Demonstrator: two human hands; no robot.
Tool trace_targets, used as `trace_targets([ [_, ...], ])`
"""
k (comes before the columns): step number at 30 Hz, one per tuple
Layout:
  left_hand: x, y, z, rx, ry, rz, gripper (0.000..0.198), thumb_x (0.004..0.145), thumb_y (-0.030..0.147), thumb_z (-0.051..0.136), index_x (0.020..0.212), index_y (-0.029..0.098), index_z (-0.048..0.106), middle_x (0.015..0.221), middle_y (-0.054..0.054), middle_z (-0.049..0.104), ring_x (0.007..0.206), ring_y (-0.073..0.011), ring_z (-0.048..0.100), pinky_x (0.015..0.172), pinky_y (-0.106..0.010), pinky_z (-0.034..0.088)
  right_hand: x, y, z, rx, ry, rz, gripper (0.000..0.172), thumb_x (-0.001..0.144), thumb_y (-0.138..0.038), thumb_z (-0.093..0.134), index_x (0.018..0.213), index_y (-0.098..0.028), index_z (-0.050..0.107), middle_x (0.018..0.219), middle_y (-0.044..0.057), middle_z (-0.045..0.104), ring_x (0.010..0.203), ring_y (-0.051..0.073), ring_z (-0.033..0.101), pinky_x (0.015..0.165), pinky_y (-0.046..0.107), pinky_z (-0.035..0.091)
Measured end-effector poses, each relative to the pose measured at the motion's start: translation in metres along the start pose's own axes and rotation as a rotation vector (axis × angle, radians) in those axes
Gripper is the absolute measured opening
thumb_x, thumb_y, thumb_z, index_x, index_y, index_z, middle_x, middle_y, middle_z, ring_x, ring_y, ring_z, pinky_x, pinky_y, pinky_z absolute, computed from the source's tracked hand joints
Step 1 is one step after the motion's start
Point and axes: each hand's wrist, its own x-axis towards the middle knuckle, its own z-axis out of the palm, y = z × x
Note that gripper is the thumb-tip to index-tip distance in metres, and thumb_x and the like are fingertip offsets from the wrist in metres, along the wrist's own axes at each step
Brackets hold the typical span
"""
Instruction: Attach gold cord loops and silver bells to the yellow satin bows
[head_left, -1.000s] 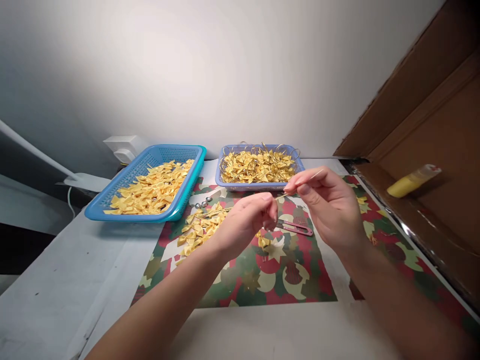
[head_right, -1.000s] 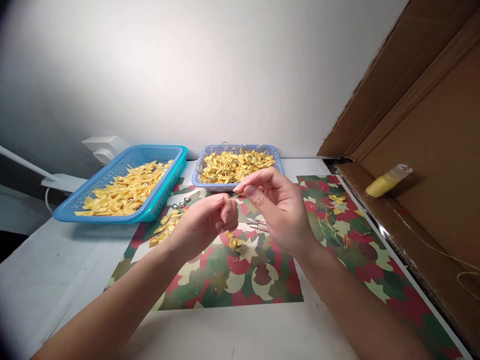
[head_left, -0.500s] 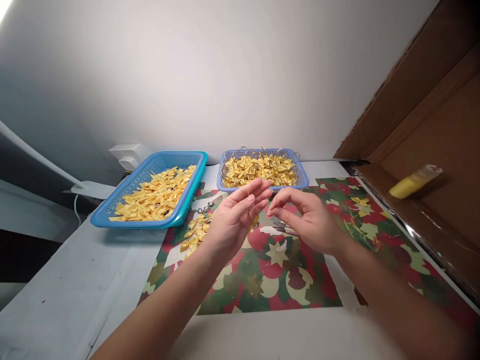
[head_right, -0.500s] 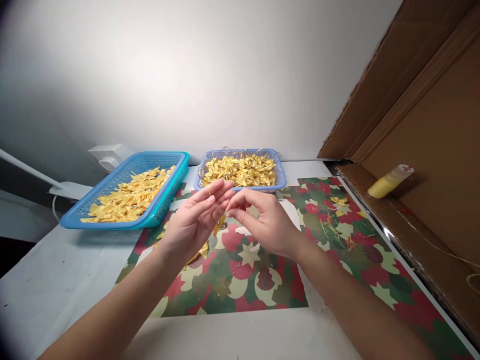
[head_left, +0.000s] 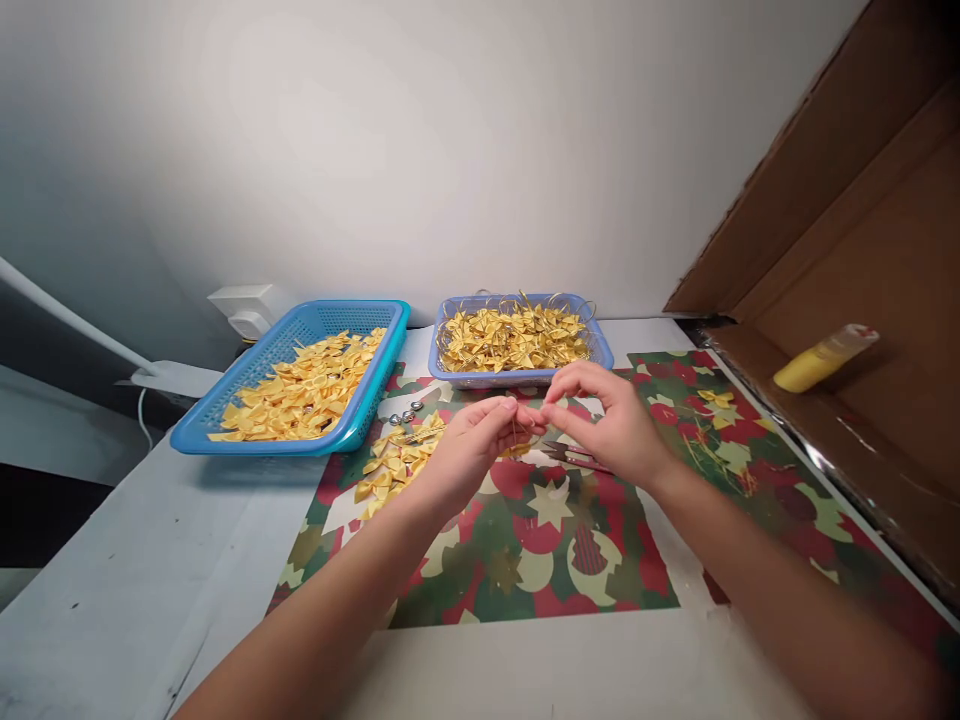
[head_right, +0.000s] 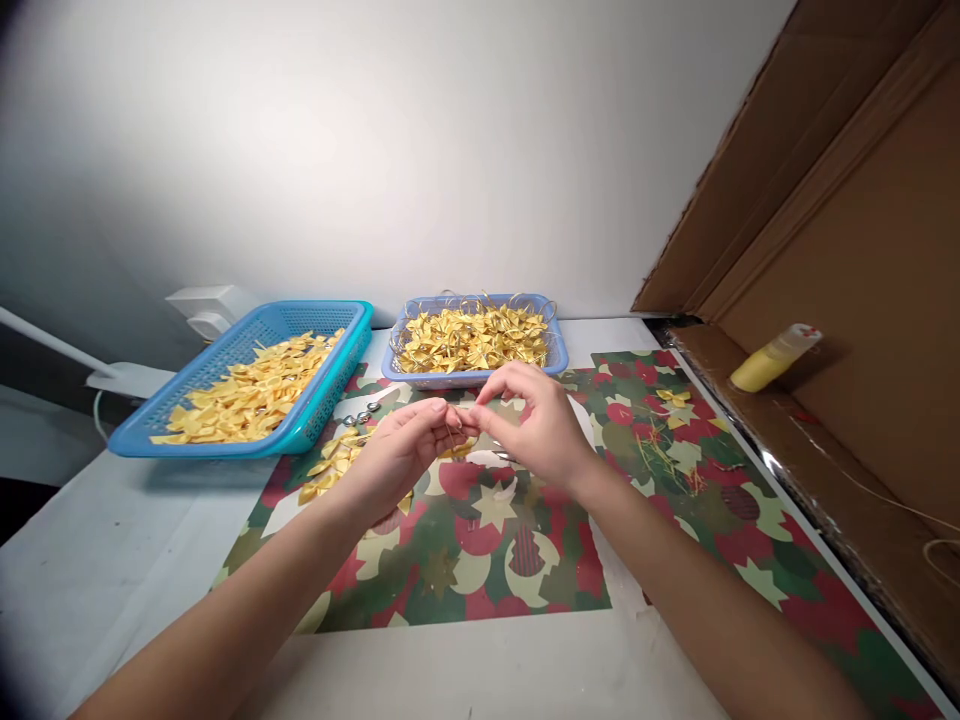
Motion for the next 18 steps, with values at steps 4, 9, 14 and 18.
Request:
trace_targets([
  [4, 0.003, -0.006, -0.004, 0.155, 0.103, 0.091, 0.027, 0.087, 0.036, 0.055, 0.071, 0.016, 0.065, 0.079, -0.003, 0.068, 0.08, -0.0165, 0.062, 0.083, -0.03, 0.048, -0.005, 0.002, 0.004, -0.066, -0.061, -0.087, 0.007, 0.081, -0.017, 0.068, 0.081, -0.023, 0.071, 0.092, 0.004, 0.064, 0.093, 0.021, 0.058, 0.086, 0.038, 0.045],
  [9, 0.001, -0.006, -0.006, 0.282, 0.144, 0.158, 0.027, 0.087, 0.032, 0.057, 0.067, 0.017, 0.068, 0.078, -0.002, 0.068, 0.084, -0.0172, 0.059, 0.085, -0.027, 0.044, -0.011, 0.004, 0.017, -0.102, -0.036, -0.045, 0.018, 0.085, -0.013, 0.062, 0.088, -0.026, 0.074, 0.096, 0.005, 0.064, 0.097, 0.022, 0.056, 0.086, 0.04, 0.046],
  [14, -0.002, -0.006, -0.004, 0.345, 0.167, 0.175, 0.027, 0.084, 0.03, 0.057, 0.064, 0.017, 0.071, 0.079, -0.003, 0.072, 0.081, -0.018, 0.061, 0.079, -0.027, 0.046, -0.019, 0.007, 0.03, -0.116, -0.036, -0.059, 0.026, 0.085, -0.01, 0.059, 0.096, -0.027, 0.075, 0.103, 0.006, 0.064, 0.1, 0.024, 0.056, 0.089, 0.042, 0.047],
  [18, -0.002, -0.009, -0.004, 0.364, 0.24, 0.171, 0.03, 0.082, 0.025, 0.052, 0.06, 0.017, 0.071, 0.076, -0.003, 0.072, 0.082, -0.0191, 0.063, 0.081, -0.028, 0.046, -0.027, 0.01, 0.039, -0.14, -0.055, -0.052, 0.038, 0.087, -0.011, 0.055, 0.115, -0.031, 0.07, 0.116, 0.006, 0.063, 0.108, 0.026, 0.054, 0.095, 0.046, 0.046],
])
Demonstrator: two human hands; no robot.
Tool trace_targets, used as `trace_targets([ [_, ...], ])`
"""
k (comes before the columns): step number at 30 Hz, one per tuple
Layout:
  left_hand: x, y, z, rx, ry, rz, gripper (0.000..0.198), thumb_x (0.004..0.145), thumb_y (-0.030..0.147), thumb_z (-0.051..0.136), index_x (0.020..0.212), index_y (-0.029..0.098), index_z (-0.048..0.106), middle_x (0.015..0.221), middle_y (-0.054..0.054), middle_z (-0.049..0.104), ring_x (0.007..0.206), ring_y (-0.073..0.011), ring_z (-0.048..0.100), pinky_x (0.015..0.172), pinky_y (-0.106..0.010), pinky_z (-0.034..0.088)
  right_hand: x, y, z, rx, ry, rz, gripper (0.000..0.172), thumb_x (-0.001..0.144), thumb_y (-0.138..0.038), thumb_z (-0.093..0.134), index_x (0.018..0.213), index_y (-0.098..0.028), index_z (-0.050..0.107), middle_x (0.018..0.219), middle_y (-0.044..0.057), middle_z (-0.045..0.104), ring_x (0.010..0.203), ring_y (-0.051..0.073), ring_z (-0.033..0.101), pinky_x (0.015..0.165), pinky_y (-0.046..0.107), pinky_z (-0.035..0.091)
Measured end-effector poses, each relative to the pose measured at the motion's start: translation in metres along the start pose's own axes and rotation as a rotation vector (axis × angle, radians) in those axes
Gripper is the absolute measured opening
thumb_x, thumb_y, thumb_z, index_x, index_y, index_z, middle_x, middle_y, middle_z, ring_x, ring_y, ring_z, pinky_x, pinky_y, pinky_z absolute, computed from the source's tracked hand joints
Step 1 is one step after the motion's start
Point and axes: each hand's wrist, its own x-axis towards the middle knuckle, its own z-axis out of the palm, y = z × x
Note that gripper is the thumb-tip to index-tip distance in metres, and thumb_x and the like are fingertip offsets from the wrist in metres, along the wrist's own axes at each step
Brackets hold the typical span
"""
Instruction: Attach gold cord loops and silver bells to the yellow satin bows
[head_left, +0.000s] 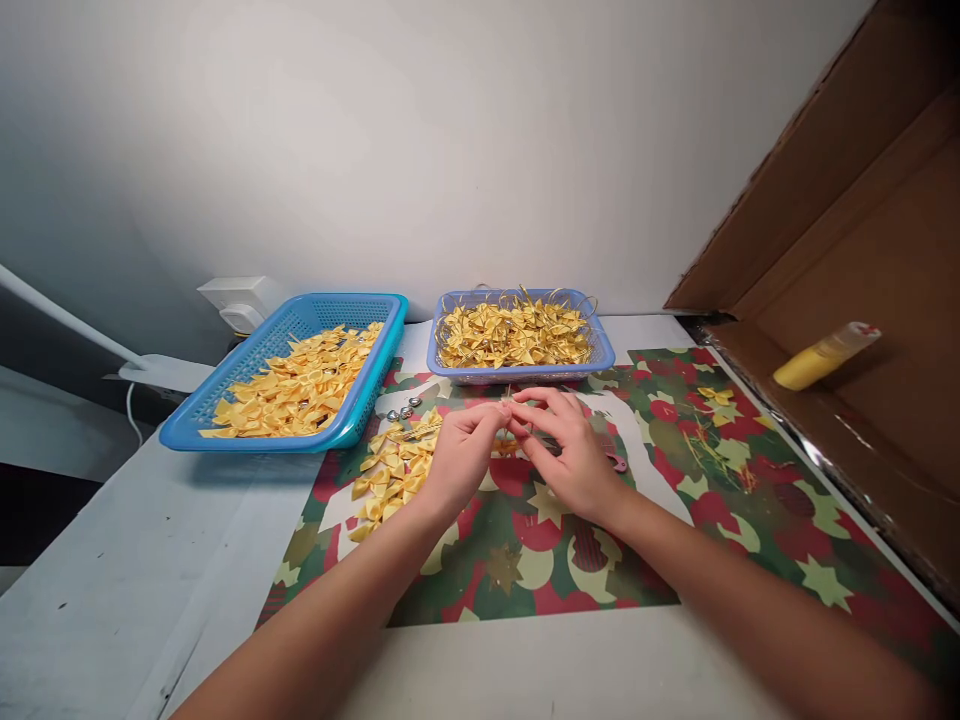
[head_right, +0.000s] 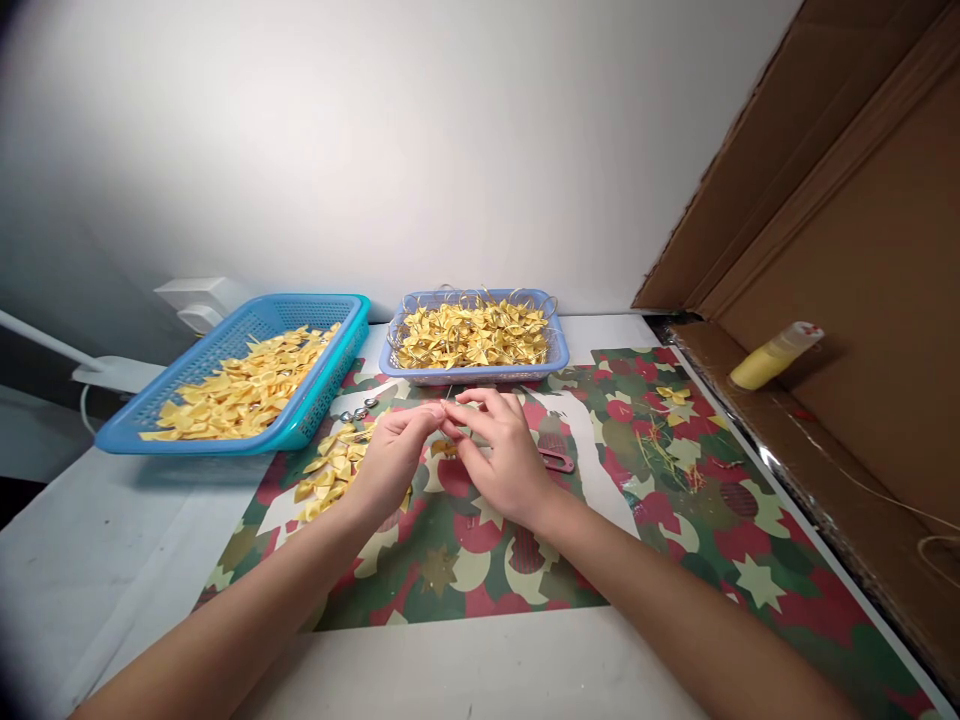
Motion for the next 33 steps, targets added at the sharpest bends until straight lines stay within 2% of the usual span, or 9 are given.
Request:
trace_targets([
  [5, 0.0, -0.006, 0.001, -0.012, 0.066, -0.033, 0.03, 0.077, 0.023, 0.049, 0.057, 0.017, 0.069, 0.079, -0.005, 0.075, 0.086, -0.0209, 0.066, 0.083, -0.031, 0.048, -0.008, 0.002, 0.011, 0.074, 0.085, 0.052, 0.038, 0.094, -0.018, 0.048, 0.127, -0.029, 0.063, 0.121, 0.007, 0.064, 0.115, 0.025, 0.055, 0.099, 0.046, 0.046],
  [11, -0.003, 0.0, 0.001, 0.03, 0.016, -0.032, 0.032, 0.074, 0.021, 0.048, 0.046, 0.017, 0.063, 0.081, -0.006, 0.074, 0.081, -0.0194, 0.064, 0.066, -0.026, 0.047, -0.008, 0.005, 0.012, 0.174, 0.205, 0.127, 0.029, 0.094, -0.023, 0.053, 0.116, -0.025, 0.071, 0.114, 0.008, 0.07, 0.109, 0.023, 0.062, 0.096, 0.041, 0.049],
  [14, -0.003, 0.002, -0.001, 0.062, -0.003, -0.001, 0.033, 0.074, 0.02, 0.048, 0.044, 0.017, 0.062, 0.082, -0.007, 0.072, 0.082, -0.0192, 0.063, 0.064, -0.025, 0.046, -0.006, 0.007, 0.01, 0.265, 0.22, 0.199, 0.024, 0.09, -0.025, 0.059, 0.11, -0.024, 0.073, 0.112, 0.008, 0.071, 0.106, 0.022, 0.065, 0.096, 0.04, 0.051],
  [19, 0.0, 0.0, -0.006, 0.108, -0.065, 0.077, 0.031, 0.072, 0.018, 0.049, 0.043, 0.018, 0.06, 0.076, -0.005, 0.067, 0.075, -0.0167, 0.06, 0.069, -0.026, 0.046, -0.003, 0.011, 0.009, 0.381, 0.167, 0.279, 0.024, 0.085, -0.028, 0.064, 0.107, -0.024, 0.074, 0.116, 0.007, 0.07, 0.106, 0.023, 0.065, 0.089, 0.037, 0.055],
  [23, 0.002, 0.001, -0.009, 0.127, -0.159, 0.135, 0.03, 0.072, 0.018, 0.05, 0.043, 0.018, 0.058, 0.066, -0.002, 0.059, 0.062, -0.0132, 0.054, 0.062, -0.025, 0.044, 0.0, 0.015, 0.007, 0.426, 0.129, 0.28, 0.027, 0.078, -0.029, 0.071, 0.105, -0.023, 0.074, 0.11, 0.007, 0.072, 0.094, 0.021, 0.067, 0.084, 0.037, 0.055],
  [27, 0.003, 0.002, -0.014, 0.134, -0.286, 0.187, 0.032, 0.074, 0.023, 0.057, 0.043, 0.018, 0.058, 0.059, -0.002, 0.057, 0.058, -0.0136, 0.052, 0.058, -0.026, 0.042, 0.003, 0.018, 0.003, 0.514, 0.076, 0.29, 0.03, 0.069, -0.028, 0.08, 0.098, -0.022, 0.074, 0.102, 0.006, 0.072, 0.085, 0.019, 0.064, 0.081, 0.037, 0.053],
  [31, 0.005, 0.002, -0.019, 0.129, -0.378, 0.23, 0.033, 0.077, 0.029, 0.06, 0.046, 0.018, 0.06, 0.062, -0.004, 0.059, 0.06, -0.0154, 0.054, 0.06, -0.027, 0.044, 0.006, 0.02, 0.0, 0.792, -0.055, 0.449, 0.038, 0.057, -0.027, 0.088, 0.093, -0.023, 0.074, 0.093, 0.002, 0.071, 0.076, 0.015, 0.061, 0.073, 0.031, 0.053],
  [33, 0.004, 0.002, -0.02, 0.126, -0.399, 0.254, 0.035, 0.08, 0.033, 0.06, 0.048, 0.018, 0.062, 0.066, -0.005, 0.061, 0.063, -0.0165, 0.056, 0.063, -0.029, 0.046, 0.007, 0.02, -0.001, 0.923, -0.116, 0.519, 0.039, 0.055, -0.029, 0.088, 0.09, -0.022, 0.073, 0.086, 0.001, 0.07, 0.071, 0.014, 0.061, 0.068, 0.03, 0.053],
])
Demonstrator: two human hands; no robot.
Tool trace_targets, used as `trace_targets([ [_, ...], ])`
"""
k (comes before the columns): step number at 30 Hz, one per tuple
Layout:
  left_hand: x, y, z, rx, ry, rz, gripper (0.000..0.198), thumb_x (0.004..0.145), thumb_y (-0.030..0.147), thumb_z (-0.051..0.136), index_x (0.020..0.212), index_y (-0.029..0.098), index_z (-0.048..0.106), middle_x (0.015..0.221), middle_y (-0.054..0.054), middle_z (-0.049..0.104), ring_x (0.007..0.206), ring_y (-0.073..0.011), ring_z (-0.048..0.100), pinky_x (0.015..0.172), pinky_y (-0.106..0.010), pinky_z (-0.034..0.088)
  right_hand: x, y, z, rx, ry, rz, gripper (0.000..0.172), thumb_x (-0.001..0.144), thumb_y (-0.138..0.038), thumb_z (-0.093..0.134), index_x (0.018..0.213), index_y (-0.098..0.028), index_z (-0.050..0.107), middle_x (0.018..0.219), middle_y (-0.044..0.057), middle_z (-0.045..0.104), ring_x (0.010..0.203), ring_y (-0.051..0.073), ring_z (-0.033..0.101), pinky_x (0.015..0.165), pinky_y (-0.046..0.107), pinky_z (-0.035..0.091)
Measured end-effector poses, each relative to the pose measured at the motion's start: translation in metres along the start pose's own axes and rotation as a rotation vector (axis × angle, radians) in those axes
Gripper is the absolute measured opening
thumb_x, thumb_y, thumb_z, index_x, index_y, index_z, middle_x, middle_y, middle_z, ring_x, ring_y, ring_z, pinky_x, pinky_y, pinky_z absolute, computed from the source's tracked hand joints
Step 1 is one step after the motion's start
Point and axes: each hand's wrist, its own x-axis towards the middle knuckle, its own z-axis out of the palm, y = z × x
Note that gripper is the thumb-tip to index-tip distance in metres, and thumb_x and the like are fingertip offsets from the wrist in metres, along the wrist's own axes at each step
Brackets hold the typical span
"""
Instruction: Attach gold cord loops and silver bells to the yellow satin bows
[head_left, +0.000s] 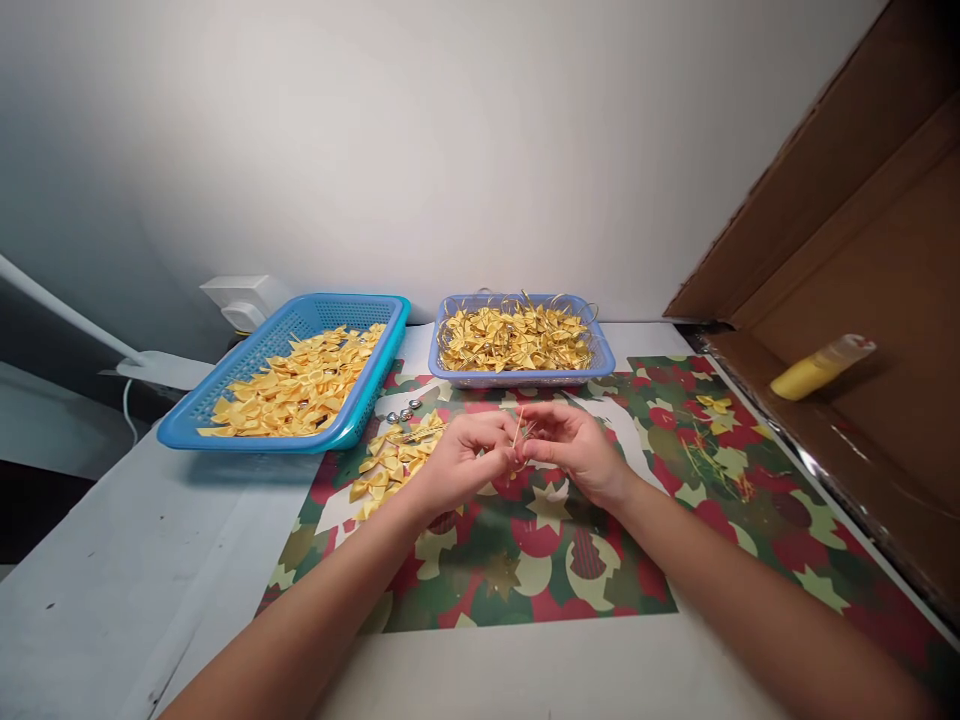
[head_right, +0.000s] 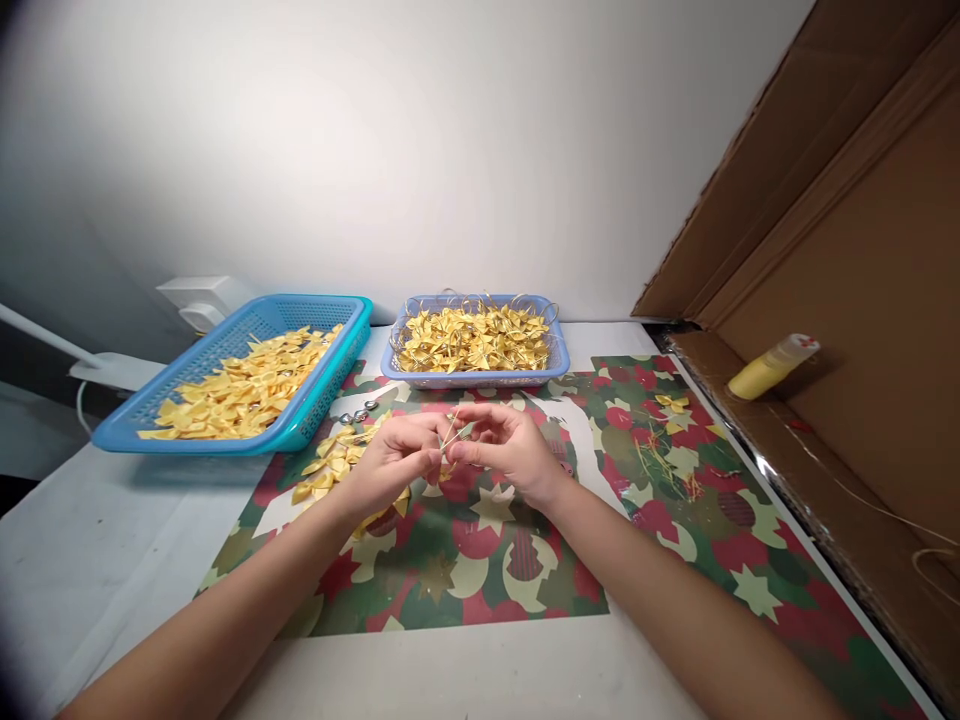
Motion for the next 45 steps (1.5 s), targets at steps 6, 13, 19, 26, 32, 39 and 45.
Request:
trace_targets([
  [6, -0.001, 0.001, 0.004, 0.096, 0.024, 0.086, 0.032, 0.09, 0.029, 0.054, 0.065, 0.017, 0.071, 0.08, -0.007, 0.067, 0.078, -0.0181, 0.063, 0.076, -0.028, 0.048, 0.002, 0.0, -0.001, 0.047, -0.028, -0.03, 0.025, 0.064, -0.041, 0.083, 0.073, -0.022, 0.071, 0.083, -0.001, 0.06, 0.076, 0.012, 0.059, 0.069, 0.027, 0.05],
  [13, -0.006, -0.001, 0.012, 0.339, 0.071, 0.22, 0.029, 0.09, 0.021, 0.053, 0.066, 0.016, 0.068, 0.079, -0.006, 0.068, 0.07, -0.0146, 0.061, 0.066, -0.025, 0.046, 0.0, -0.003, -0.002, -0.085, -0.042, -0.121, 0.016, 0.07, -0.036, 0.08, 0.07, -0.022, 0.073, 0.09, 0.002, 0.055, 0.081, 0.015, 0.056, 0.068, 0.028, 0.047],
  [19, -0.024, 0.0, 0.019, 0.423, 0.103, 0.217, 0.029, 0.09, 0.017, 0.052, 0.065, 0.017, 0.068, 0.072, -0.004, 0.065, 0.066, -0.0133, 0.059, 0.063, -0.024, 0.044, -0.011, -0.015, 0.005, -0.396, -0.154, -0.219, 0.006, 0.079, -0.024, 0.07, 0.074, -0.022, 0.072, 0.092, 0.002, 0.056, 0.089, 0.017, 0.057, 0.087, 0.035, 0.045],
  [26, -0.048, -0.006, 0.02, 0.398, 0.096, 0.138, 0.013, 0.085, 0.015, 0.059, 0.086, 0.017, 0.072, 0.094, -0.008, 0.075, 0.088, -0.0192, 0.068, 0.08, -0.029, 0.05, -0.037, -0.004, 0.017, -0.491, -0.096, -0.169, 0.008, 0.083, -0.022, 0.066, 0.076, -0.022, 0.069, 0.096, 0.003, 0.055, 0.092, 0.018, 0.058, 0.084, 0.035, 0.046],
  [32, -0.052, -0.005, 0.018, 0.275, 0.11, 0.109, 0.014, 0.081, 0.018, 0.066, 0.092, 0.017, 0.075, 0.095, -0.008, 0.077, 0.094, -0.0208, 0.07, 0.086, -0.031, 0.05, -0.054, 0.01, 0.018, -0.667, -0.022, -0.355, 0.01, 0.087, -0.018, 0.065, 0.081, -0.024, 0.069, 0.098, 0.003, 0.058, 0.099, 0.02, 0.055, 0.091, 0.04, 0.043],
  [39, -0.05, 0.002, 0.017, 0.257, 0.184, -0.076, 0.019, 0.087, 0.019, 0.061, 0.071, 0.019, 0.071, 0.074, -0.002, 0.074, 0.073, -0.0149, 0.066, 0.074, -0.029, 0.049, -0.057, 0.011, 0.012, -0.74, 0.029, -0.469, 0.013, 0.086, -0.014, 0.066, 0.083, -0.026, 0.07, 0.094, 0.002, 0.057, 0.094, 0.018, 0.055, 0.086, 0.036, 0.043],
  [45, -0.056, -0.005, 0.016, 0.643, 0.067, 0.057, 0.017, 0.081, 0.019, 0.06, 0.065, 0.018, 0.064, 0.074, -0.003, 0.065, 0.072, -0.0176, 0.054, 0.071, -0.035, 0.04, -0.057, 0.014, -0.002, -0.506, 0.149, -0.402, 0.011, 0.089, -0.019, 0.063, 0.087, -0.029, 0.069, 0.096, 0.001, 0.054, 0.094, 0.017, 0.056, 0.087, 0.034, 0.044],
])
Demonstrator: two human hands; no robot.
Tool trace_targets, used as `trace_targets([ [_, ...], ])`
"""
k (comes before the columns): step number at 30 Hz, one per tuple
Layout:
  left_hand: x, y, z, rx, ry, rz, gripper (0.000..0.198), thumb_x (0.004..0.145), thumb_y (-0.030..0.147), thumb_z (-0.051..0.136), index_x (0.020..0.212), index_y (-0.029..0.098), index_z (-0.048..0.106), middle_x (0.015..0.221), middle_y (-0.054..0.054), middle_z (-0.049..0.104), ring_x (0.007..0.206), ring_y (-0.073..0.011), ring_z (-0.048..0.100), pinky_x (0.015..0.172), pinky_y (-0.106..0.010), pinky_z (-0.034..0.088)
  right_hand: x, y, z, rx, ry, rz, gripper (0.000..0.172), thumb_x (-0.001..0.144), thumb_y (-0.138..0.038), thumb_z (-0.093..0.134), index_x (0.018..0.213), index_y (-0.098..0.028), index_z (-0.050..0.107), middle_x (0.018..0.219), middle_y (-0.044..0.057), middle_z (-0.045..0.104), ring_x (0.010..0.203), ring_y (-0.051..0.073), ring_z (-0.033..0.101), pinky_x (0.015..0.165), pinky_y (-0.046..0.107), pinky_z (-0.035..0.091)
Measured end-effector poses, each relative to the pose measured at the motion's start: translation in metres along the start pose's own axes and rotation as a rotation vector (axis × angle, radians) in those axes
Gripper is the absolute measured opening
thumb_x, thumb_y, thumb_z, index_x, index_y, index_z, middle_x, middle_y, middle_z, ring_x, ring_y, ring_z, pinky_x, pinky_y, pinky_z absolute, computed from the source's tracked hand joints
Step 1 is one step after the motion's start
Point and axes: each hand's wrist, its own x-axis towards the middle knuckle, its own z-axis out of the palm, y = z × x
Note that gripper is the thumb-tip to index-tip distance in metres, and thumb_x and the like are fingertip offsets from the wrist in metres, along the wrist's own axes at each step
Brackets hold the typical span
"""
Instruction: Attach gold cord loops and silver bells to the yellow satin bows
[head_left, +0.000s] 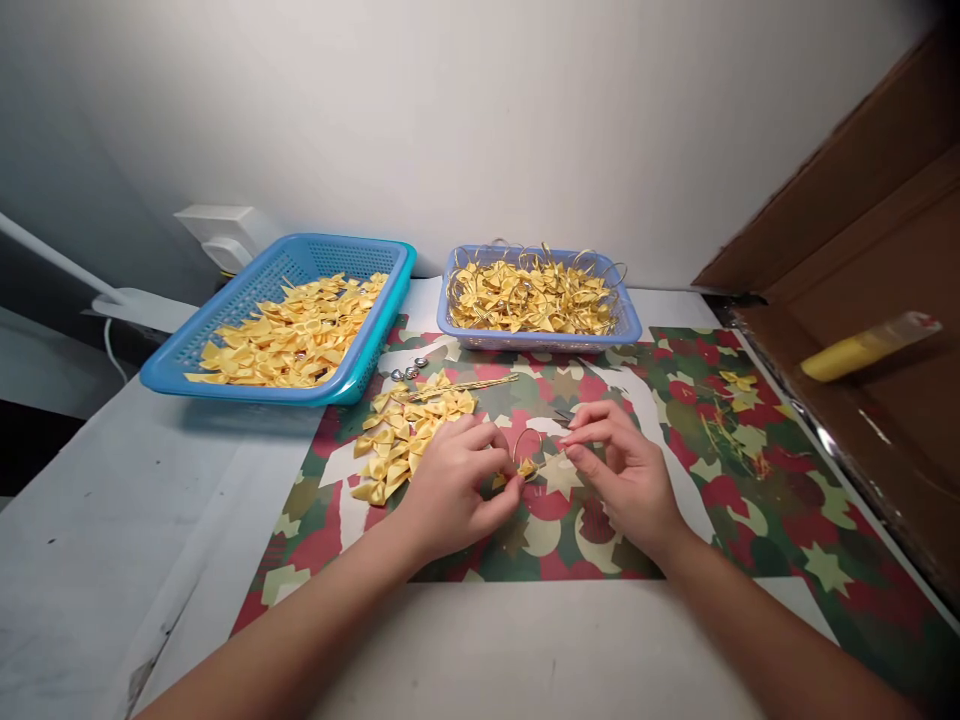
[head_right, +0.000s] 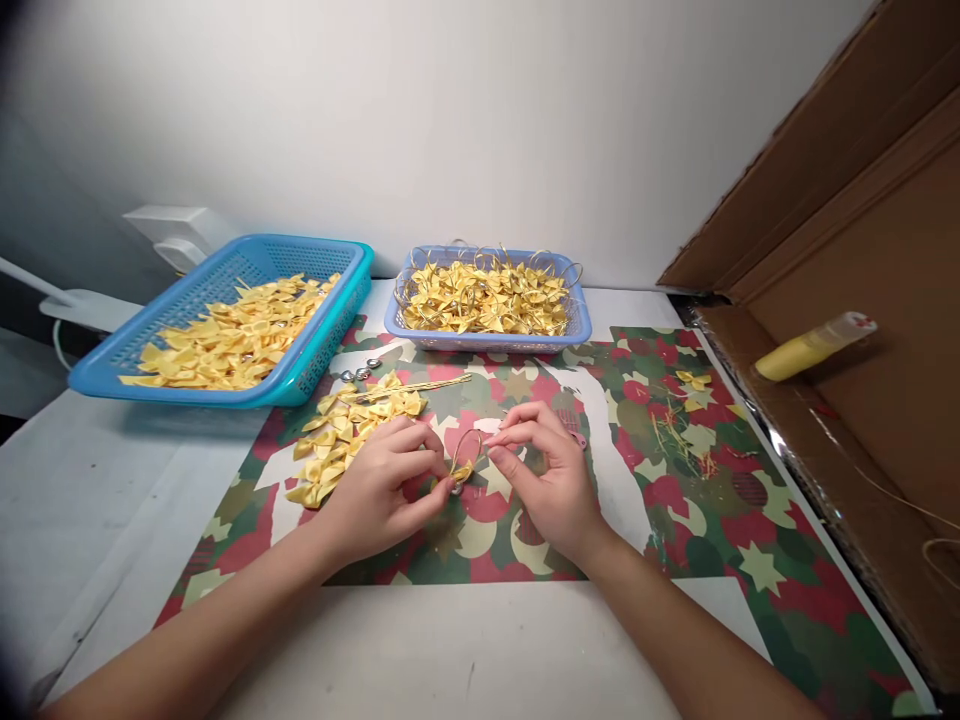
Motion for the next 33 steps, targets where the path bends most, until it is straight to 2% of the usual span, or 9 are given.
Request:
trace_targets([
  [3, -0.001, -0.003, 0.003, 0.065, -0.032, -0.069, 0.02, 0.082, 0.019, 0.057, 0.062, 0.018, 0.059, 0.073, -0.003, 0.061, 0.071, -0.0176, 0.05, 0.068, -0.034, 0.039, 0.002, 0.002, -0.001, 0.048, 0.05, 0.01, 0.011, 0.088, -0.019, 0.064, 0.086, -0.029, 0.069, 0.093, 0.0, 0.055, 0.091, 0.015, 0.056, 0.085, 0.033, 0.044],
  [9, 0.0, -0.005, 0.003, 0.034, -0.003, -0.223, 0.025, 0.085, 0.021, 0.051, 0.059, 0.019, 0.05, 0.071, -0.002, 0.056, 0.072, -0.0174, 0.05, 0.068, -0.033, 0.04, 0.005, 0.003, -0.004, 0.131, 0.141, 0.017, 0.009, 0.088, -0.022, 0.064, 0.084, -0.029, 0.069, 0.091, 0.001, 0.056, 0.089, 0.016, 0.055, 0.076, 0.03, 0.046],
  [15, 0.0, -0.005, 0.005, 0.082, -0.021, -0.237, 0.025, 0.088, 0.024, 0.05, 0.063, 0.02, 0.052, 0.074, -0.003, 0.058, 0.073, -0.0195, 0.051, 0.069, -0.036, 0.041, 0.006, 0.009, -0.008, 0.132, 0.212, 0.051, 0.007, 0.088, -0.031, 0.064, 0.083, -0.028, 0.068, 0.091, 0.004, 0.057, 0.094, 0.019, 0.056, 0.077, 0.033, 0.049],
  [19, 0.0, -0.004, 0.005, 0.076, -0.012, -0.258, 0.026, 0.09, 0.025, 0.047, 0.066, 0.02, 0.052, 0.077, -0.004, 0.058, 0.076, -0.0206, 0.052, 0.071, -0.036, 0.043, 0.007, 0.012, -0.011, 0.116, 0.244, 0.089, 0.013, 0.088, -0.039, 0.063, 0.083, -0.028, 0.068, 0.092, 0.004, 0.057, 0.091, 0.02, 0.056, 0.075, 0.033, 0.05],
  [26, 0.005, 0.0, 0.007, 0.064, -0.012, -0.281, 0.021, 0.093, 0.027, 0.047, 0.075, 0.02, 0.056, 0.079, -0.005, 0.062, 0.08, -0.0217, 0.053, 0.071, -0.035, 0.042, 0.008, 0.012, -0.012, 0.21, 0.207, 0.072, 0.007, 0.09, -0.032, 0.064, 0.084, -0.03, 0.068, 0.092, 0.002, 0.058, 0.091, 0.017, 0.055, 0.074, 0.028, 0.048],
  [33, 0.017, -0.005, 0.008, 0.107, -0.04, -0.266, 0.022, 0.091, 0.025, 0.052, 0.076, 0.02, 0.066, 0.083, -0.005, 0.068, 0.081, -0.0229, 0.054, 0.074, -0.038, 0.042, 0.011, 0.013, -0.015, 0.117, 0.237, 0.096, 0.015, 0.088, -0.041, 0.063, 0.082, -0.027, 0.064, 0.09, 0.003, 0.058, 0.085, 0.018, 0.056, 0.071, 0.032, 0.05],
])
